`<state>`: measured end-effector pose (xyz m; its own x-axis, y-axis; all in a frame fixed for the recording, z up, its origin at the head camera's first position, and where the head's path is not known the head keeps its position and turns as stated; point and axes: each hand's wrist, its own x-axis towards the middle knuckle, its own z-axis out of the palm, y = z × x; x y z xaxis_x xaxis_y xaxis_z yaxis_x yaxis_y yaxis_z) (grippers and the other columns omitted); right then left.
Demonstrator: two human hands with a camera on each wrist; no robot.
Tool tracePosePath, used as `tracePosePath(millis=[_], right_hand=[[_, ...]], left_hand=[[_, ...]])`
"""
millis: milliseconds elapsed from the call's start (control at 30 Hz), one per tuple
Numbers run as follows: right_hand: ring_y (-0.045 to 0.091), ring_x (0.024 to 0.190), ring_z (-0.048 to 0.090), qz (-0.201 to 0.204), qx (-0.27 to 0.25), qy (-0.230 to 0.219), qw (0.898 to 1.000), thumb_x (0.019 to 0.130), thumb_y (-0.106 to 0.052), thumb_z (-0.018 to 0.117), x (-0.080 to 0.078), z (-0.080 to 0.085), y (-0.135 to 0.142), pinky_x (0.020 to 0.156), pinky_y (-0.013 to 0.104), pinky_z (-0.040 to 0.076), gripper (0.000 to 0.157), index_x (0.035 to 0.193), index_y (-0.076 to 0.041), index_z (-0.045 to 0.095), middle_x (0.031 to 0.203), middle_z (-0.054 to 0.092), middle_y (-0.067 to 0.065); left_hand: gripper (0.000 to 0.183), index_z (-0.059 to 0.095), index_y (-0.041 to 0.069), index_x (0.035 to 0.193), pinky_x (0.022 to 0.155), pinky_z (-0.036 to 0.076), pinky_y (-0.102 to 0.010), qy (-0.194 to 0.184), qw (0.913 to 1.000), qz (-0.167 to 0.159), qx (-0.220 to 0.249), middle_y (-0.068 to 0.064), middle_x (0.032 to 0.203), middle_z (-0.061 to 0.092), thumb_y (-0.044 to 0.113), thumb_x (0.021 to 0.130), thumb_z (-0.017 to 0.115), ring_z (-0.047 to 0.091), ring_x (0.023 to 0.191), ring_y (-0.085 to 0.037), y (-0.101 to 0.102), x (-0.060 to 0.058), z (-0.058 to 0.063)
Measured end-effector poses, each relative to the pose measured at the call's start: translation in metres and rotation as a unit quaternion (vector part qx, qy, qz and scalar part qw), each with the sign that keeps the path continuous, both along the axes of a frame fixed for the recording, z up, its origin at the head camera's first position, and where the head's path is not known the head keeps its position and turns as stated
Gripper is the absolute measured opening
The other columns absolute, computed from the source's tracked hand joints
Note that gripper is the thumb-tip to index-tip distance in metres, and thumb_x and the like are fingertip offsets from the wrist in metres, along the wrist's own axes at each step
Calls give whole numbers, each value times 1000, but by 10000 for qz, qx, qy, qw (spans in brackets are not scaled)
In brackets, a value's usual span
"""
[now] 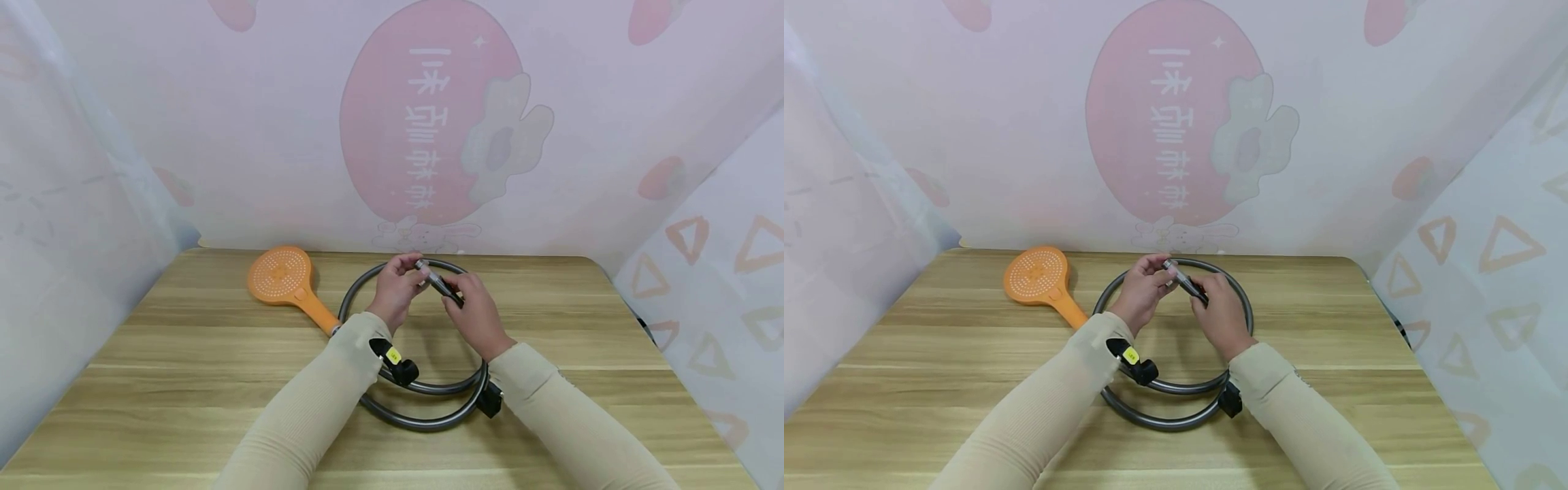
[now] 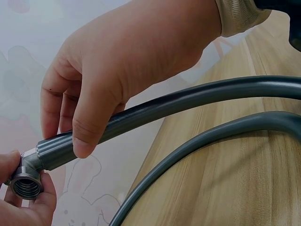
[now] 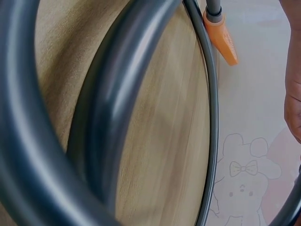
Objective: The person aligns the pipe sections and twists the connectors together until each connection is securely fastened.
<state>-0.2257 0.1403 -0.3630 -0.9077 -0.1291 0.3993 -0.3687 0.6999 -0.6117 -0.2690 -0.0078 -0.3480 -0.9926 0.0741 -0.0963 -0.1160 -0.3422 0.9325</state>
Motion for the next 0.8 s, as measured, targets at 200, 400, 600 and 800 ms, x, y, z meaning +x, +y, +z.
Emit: tracePosePath(millis=[200,400,600,800], right_hand=[[29,102,56,63,-81,-28,9999,89,-1,67,0,1,-1,77,41,51,28,116,2,62,110,57,16],[27,99,57,100,-69,21,9999,88,0,67,1,2,-1,75,39,51,29,117,2,62,108,58,16],[27,98,56,140,-76,-49,9999,89,-2,66,1,4,-1,75,39,50,31,119,2,61,108,57,16],[26,99,56,173,-60,-162,9997,91,-4,65,2,5,0,77,39,51,31,122,2,60,110,57,16]], left_hand=[[27,59,3,117,89,53,-37,-20,10000,3,32,-9,110,57,-5,91,61,58,92,-16,-1,0,0],[32,55,-1,123,88,53,-36,-1,10000,-28,-26,-10,112,57,-4,91,61,58,92,-15,-1,0,1],[30,57,1,119,89,53,-37,2,10000,3,34,-8,109,57,-6,90,61,57,92,-15,-2,1,2],[29,58,1,117,90,53,-38,10,10000,21,44,-8,108,58,-6,90,62,58,93,-16,-1,1,2]])
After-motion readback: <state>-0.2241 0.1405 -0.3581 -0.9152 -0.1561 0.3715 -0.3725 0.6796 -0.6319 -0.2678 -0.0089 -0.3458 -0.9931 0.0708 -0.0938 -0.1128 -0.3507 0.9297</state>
